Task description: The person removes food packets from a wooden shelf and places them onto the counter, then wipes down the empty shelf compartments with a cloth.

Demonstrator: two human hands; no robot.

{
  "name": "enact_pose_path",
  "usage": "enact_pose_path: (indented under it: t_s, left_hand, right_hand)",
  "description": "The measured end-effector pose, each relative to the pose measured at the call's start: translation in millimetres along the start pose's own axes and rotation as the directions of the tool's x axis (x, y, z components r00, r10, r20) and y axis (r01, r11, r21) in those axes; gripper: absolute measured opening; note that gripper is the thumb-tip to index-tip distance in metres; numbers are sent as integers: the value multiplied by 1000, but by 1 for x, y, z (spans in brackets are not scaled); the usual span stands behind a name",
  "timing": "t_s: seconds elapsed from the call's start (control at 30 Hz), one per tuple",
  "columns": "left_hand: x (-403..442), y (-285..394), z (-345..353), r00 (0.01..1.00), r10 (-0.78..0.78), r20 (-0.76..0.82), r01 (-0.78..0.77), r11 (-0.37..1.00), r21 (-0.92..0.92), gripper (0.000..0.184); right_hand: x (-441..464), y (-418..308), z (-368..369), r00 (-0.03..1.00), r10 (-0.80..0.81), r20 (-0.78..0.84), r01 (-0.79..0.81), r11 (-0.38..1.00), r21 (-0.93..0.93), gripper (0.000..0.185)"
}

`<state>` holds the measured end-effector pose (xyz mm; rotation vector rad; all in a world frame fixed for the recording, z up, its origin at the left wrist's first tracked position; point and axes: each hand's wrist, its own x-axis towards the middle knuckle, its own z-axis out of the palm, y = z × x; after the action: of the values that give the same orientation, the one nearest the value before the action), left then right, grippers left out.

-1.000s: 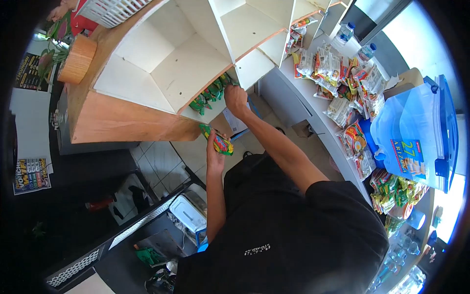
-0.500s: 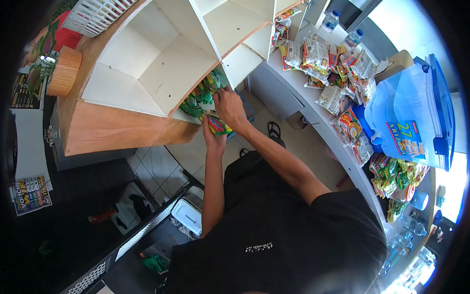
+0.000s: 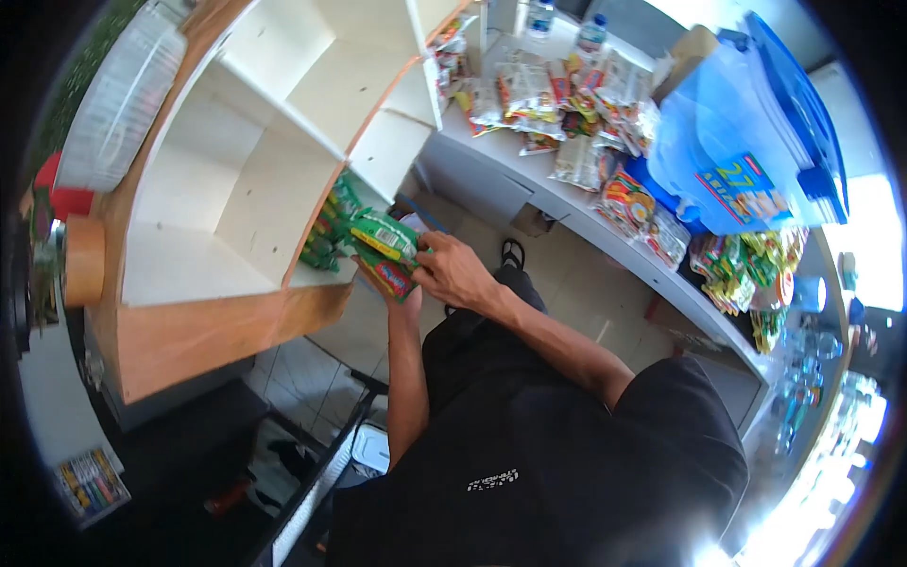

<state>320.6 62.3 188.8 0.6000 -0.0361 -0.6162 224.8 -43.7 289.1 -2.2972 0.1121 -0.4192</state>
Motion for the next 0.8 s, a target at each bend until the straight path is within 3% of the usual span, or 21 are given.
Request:
enact_pose_path:
  t_s: [0.13, 0.27, 0.33, 0.4, 0.43, 0.57, 0.63, 0.67, 0.7, 0.8]
  left_hand:
    - [5, -11, 22, 979, -204, -17, 201, 974, -104, 86]
    - [6, -16, 56, 935, -355, 24, 356, 934, -27, 88]
    - [13, -26, 49, 924, -359, 133, 362, 932, 5, 88]
    - [22, -37, 48, 912, -337, 233, 342, 939, 21, 88]
    - [24, -39, 60, 901, -359, 242, 385, 920, -70, 87]
    - [30, -49, 101, 895, -390, 218, 391, 919, 43, 86]
    - [40, -62, 99, 918, -392, 61, 376, 908, 184, 84]
    - [46, -72, 94, 925, -380, -17, 371, 894, 252, 83]
    - [54, -82, 88, 910, -414, 26, 400, 893, 205, 80]
    - [41, -77, 145, 866, -500, 8, 487, 848, 210, 79]
  right_hand:
    - [-15, 8, -21, 994, 67, 84, -67, 998, -3, 22]
    - [-25, 14, -52, 984, 156, 91, -161, 986, 43, 23]
    - [-29, 17, -72, 972, 208, 107, -215, 975, 58, 25]
    - [-36, 26, -83, 969, 242, 51, -240, 970, -46, 26]
    - [-37, 25, -91, 966, 258, 26, -255, 962, -94, 29]
    - [-42, 15, -117, 923, 356, -148, -347, 934, 86, 71]
    - [-45, 20, -122, 923, 346, -165, -320, 933, 167, 96]
    - [-46, 23, -126, 920, 347, -184, -316, 932, 179, 99]
    - [-47, 25, -128, 915, 348, -202, -311, 931, 193, 102]
    - [-49, 38, -133, 906, 308, -290, -256, 945, 202, 106]
